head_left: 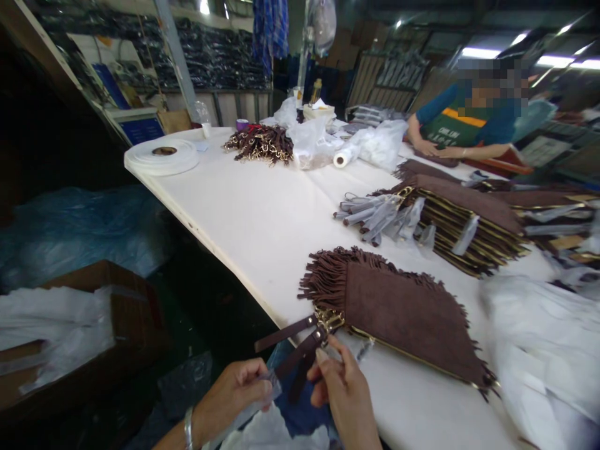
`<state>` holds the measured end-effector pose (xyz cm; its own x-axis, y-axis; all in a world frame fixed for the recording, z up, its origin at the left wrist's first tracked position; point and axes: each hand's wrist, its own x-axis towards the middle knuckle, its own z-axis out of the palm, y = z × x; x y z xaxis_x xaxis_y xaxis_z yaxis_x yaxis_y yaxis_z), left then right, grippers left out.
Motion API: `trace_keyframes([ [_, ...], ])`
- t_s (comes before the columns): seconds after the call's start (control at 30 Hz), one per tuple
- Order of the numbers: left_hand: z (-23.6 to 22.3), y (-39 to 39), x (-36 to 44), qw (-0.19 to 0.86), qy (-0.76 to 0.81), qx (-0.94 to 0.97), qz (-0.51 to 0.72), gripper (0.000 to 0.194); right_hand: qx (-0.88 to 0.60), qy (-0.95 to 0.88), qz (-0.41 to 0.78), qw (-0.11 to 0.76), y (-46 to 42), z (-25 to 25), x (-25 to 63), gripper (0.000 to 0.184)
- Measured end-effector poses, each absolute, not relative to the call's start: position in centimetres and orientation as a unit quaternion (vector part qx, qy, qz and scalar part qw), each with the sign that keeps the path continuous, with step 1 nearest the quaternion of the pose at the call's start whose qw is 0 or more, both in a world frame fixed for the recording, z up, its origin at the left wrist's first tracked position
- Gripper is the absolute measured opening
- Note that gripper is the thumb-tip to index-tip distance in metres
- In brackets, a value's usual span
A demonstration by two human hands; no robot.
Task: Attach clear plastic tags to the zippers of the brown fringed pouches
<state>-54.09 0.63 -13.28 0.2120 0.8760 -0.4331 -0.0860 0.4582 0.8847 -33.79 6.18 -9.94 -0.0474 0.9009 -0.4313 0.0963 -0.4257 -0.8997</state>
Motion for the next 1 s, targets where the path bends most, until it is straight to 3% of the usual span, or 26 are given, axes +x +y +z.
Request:
trace_keyframes([
  [0.1, -12.6, 0.5, -54.9, 0.678, 0.524, 0.39, 0.337, 0.033, -0.586, -0.324, 0.626, 0.4, 7.1, -9.7, -33.7, 0.068],
  [0.23, -12.0, 0.8, -54.7, 0.679, 0.525, 0.396, 0.327, 0.034, -0.547, -0.244, 0.655, 0.461, 8.0, -10.3, -34.4, 0.039],
  [0.3, -11.8, 1.1, -54.2, 0.678, 0.523, 0.393, 0.336, 0.032, -0.533, -0.224, 0.662, 0.477, 8.3, -10.7, -34.6, 0.036],
  [0.7, -11.8, 2.5, -52.2, 0.691, 0.512, 0.39, 0.328, 0.03, -0.532, -0.188, 0.664, 0.492, 9.3, -10.7, -33.8, 0.038],
  [1.0, -11.6, 5.0, -49.5, 0.684, 0.52, 0.356, 0.368, 0.04, -0.52, -0.214, 0.683, 0.466, 9.0, -10.7, -32.9, 0.036],
])
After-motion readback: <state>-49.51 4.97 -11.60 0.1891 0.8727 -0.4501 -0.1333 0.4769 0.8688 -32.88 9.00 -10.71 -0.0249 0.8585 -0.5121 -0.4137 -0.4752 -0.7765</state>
